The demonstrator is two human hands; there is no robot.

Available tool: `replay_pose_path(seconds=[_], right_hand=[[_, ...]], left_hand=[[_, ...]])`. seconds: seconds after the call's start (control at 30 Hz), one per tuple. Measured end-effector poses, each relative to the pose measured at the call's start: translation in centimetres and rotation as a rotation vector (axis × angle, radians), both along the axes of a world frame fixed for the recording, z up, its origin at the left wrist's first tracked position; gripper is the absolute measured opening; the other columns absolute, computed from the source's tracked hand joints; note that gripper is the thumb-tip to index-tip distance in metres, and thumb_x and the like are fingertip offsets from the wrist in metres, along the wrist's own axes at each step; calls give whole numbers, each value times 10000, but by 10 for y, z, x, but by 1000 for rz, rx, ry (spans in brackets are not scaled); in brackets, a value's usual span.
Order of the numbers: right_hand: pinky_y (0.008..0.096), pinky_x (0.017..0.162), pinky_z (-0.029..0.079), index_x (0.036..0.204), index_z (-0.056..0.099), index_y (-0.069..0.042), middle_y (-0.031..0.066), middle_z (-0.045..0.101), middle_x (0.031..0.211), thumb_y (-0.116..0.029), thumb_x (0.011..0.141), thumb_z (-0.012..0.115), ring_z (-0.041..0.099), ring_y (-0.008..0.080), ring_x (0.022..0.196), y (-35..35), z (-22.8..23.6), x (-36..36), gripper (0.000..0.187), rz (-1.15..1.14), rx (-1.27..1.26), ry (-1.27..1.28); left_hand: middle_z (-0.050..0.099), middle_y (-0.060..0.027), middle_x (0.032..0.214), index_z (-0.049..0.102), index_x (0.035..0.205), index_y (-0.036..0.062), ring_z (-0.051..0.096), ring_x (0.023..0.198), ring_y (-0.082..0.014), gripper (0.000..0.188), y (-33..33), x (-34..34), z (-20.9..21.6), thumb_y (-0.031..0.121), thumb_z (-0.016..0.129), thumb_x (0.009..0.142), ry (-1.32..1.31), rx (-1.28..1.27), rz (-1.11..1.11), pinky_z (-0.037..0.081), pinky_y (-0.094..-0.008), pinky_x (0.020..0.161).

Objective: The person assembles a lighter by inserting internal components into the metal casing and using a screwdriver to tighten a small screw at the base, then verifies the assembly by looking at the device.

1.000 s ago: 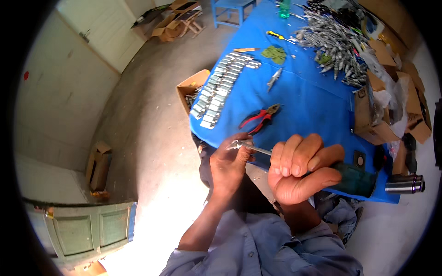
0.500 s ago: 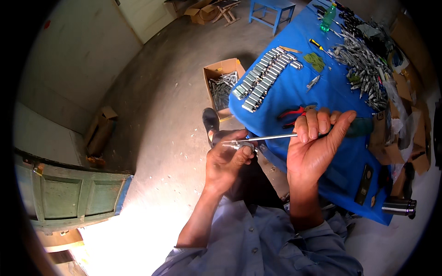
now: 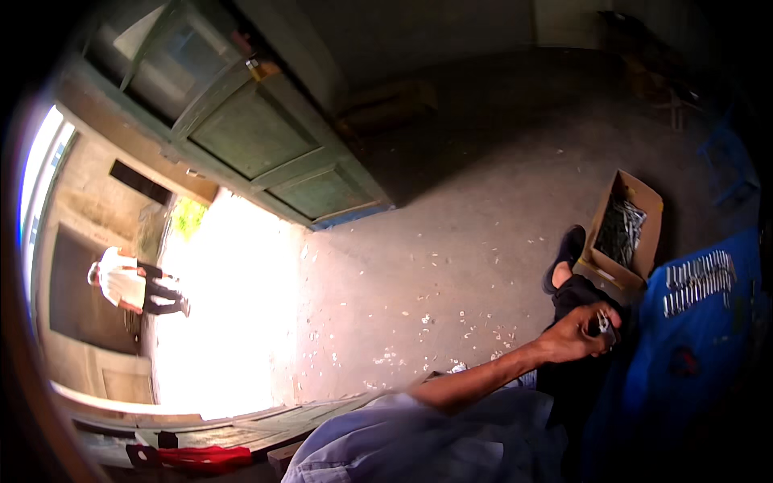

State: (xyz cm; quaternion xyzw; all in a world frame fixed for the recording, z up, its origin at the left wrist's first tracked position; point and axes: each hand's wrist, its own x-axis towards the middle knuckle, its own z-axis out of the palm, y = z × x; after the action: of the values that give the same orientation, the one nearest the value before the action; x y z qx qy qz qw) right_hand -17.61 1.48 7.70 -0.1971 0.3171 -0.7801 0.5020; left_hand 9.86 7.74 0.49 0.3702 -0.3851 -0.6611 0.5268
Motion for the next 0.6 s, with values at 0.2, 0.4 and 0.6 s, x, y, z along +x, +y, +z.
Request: replay_pose_path(seconds=[0.2,0.4,0.6], right_hand=[[352,636,405,921,579,-55,92,501,815,-383,1121,481,474,217,699,18,-60,47,396,105,352,396],[388,693,452,977,624,-20,142,572,873,-374,1111,504,540,270,761,29,-65,54,397,139,450,900],[425,750,498,1034,670,16,191,642,931,-365,1102,528,607,323,823,40,-8,36,412,-83,252,1555]], left_hand=[[660,-41,986,583,1207,43,652,833,-116,191,19,0,-36,106,641,1037,177,-38,156,548,-272,708],[646,-53,1031,602,1231,54,618,906,-150,228,31,25,-39,49,623,1005,-38,-93,246,529,-325,774],[656,-62,968,635,1212,82,614,914,-158,233,45,32,-24,116,681,986,-185,-41,430,518,-325,785]])
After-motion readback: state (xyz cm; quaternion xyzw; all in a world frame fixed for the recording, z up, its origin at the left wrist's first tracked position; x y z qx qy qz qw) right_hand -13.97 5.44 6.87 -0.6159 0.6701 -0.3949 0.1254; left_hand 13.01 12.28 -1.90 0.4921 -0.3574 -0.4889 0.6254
